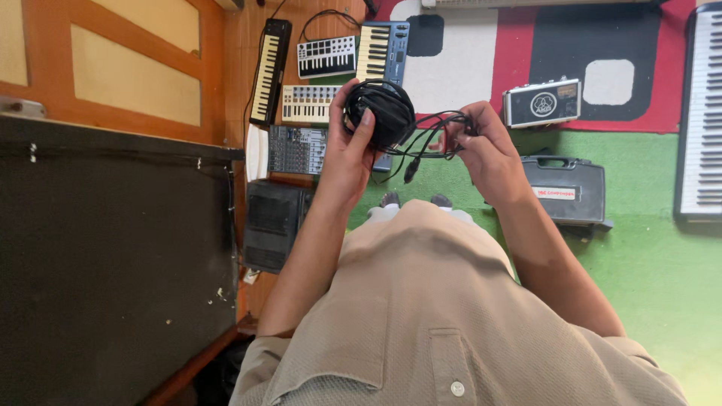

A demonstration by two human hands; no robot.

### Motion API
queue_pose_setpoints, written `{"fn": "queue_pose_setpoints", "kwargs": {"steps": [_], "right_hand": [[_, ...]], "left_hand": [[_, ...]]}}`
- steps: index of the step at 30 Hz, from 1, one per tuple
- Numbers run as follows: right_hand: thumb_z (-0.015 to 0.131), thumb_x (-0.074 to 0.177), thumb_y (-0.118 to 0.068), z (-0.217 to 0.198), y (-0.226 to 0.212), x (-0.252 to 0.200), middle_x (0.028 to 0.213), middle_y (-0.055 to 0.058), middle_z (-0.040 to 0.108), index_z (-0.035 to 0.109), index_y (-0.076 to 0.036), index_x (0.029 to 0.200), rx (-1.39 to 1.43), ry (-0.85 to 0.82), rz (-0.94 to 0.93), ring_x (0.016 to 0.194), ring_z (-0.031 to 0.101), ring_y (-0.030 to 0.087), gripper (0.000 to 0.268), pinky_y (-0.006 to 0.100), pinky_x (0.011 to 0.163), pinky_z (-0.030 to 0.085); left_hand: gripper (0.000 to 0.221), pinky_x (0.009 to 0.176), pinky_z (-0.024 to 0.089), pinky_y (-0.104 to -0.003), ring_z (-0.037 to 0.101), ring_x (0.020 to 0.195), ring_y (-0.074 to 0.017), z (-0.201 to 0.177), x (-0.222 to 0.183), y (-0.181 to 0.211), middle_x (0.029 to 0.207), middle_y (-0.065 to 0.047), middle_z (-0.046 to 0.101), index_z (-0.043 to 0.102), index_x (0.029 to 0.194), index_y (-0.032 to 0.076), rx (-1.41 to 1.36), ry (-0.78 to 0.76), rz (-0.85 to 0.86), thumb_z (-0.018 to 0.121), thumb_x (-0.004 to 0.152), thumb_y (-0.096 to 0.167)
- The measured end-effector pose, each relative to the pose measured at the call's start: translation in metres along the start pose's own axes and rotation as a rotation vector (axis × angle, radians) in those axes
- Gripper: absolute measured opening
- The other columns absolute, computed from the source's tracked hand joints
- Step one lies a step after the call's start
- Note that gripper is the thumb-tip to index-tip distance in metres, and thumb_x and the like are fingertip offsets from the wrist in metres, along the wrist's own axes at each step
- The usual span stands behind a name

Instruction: The person opens a silver flight case, places a black electronic unit inside, removes a black cover from a microphone before placing it in the case, and adds a coiled cable.

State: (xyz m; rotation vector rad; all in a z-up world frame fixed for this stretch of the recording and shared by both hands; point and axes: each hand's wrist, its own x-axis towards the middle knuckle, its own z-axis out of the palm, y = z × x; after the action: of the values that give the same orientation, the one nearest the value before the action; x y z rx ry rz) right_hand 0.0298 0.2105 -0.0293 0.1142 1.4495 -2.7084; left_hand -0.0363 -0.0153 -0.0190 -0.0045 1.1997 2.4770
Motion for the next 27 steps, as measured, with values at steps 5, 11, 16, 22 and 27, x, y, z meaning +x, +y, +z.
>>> {"fn": "queue_pose_setpoints", "kwargs": {"steps": [5,11,16,22,27], "right_hand": [[0.049,0.088,0.008,-0.036,-0.009,0.001,0.104,0.008,0.059,0.049,-0.004,0.108,-0.107,-0.067,0.045,0.100,0.056,0.019,0.024,0.035,0.092,0.045],[0.050,0.090,0.008,-0.071,-0.017,0.005,0.113,0.010,0.056,0.048,-0.003,0.125,-0.061,-0.244,0.099,0.115,0.054,0.021,0.037,0.038,0.105,0.043],[0.047,0.078,0.004,-0.068,-0.023,0.001,0.154,0.019,0.041,0.026,-0.009,0.156,-0.256,-0.256,0.225,0.142,0.046,0.029,0.082,0.047,0.118,0.038],[0.053,0.083,0.002,-0.048,-0.044,-0.006,0.172,0.019,0.028,0.023,-0.007,0.166,-0.650,-0.302,-0.085,0.161,0.030,0.033,0.088,0.049,0.131,0.025],[0.069,0.091,-0.002,-0.009,-0.061,-0.019,0.145,0.014,0.054,0.055,-0.005,0.138,-0.978,-0.508,-0.442,0.142,0.049,0.032,0.049,0.042,0.123,0.038]], "left_hand": [[0.056,0.099,0.058,-0.042,0.063,0.123,-0.0244,0.021,-0.010,-0.015,0.139,-0.013,0.055,0.031,0.156,0.022,-0.014,0.107,0.072,0.059,0.108,0.019],[0.054,0.108,0.056,-0.047,0.060,0.129,-0.0265,0.044,-0.029,-0.031,0.144,-0.013,0.052,0.030,0.157,0.020,-0.073,0.131,0.262,0.059,0.111,0.019],[0.056,0.108,0.057,-0.048,0.060,0.129,-0.0270,0.063,-0.056,-0.039,0.146,-0.012,0.050,0.029,0.158,0.021,-0.109,0.204,0.307,0.058,0.110,0.021],[0.061,0.108,0.057,-0.044,0.059,0.131,-0.0250,0.076,-0.090,-0.043,0.147,-0.011,0.051,0.026,0.160,0.022,-0.008,0.320,0.374,0.060,0.110,0.021],[0.061,0.100,0.056,-0.038,0.059,0.129,-0.0230,0.081,-0.110,-0.048,0.147,-0.011,0.052,0.028,0.162,0.021,0.099,0.422,0.483,0.062,0.111,0.017]]}}
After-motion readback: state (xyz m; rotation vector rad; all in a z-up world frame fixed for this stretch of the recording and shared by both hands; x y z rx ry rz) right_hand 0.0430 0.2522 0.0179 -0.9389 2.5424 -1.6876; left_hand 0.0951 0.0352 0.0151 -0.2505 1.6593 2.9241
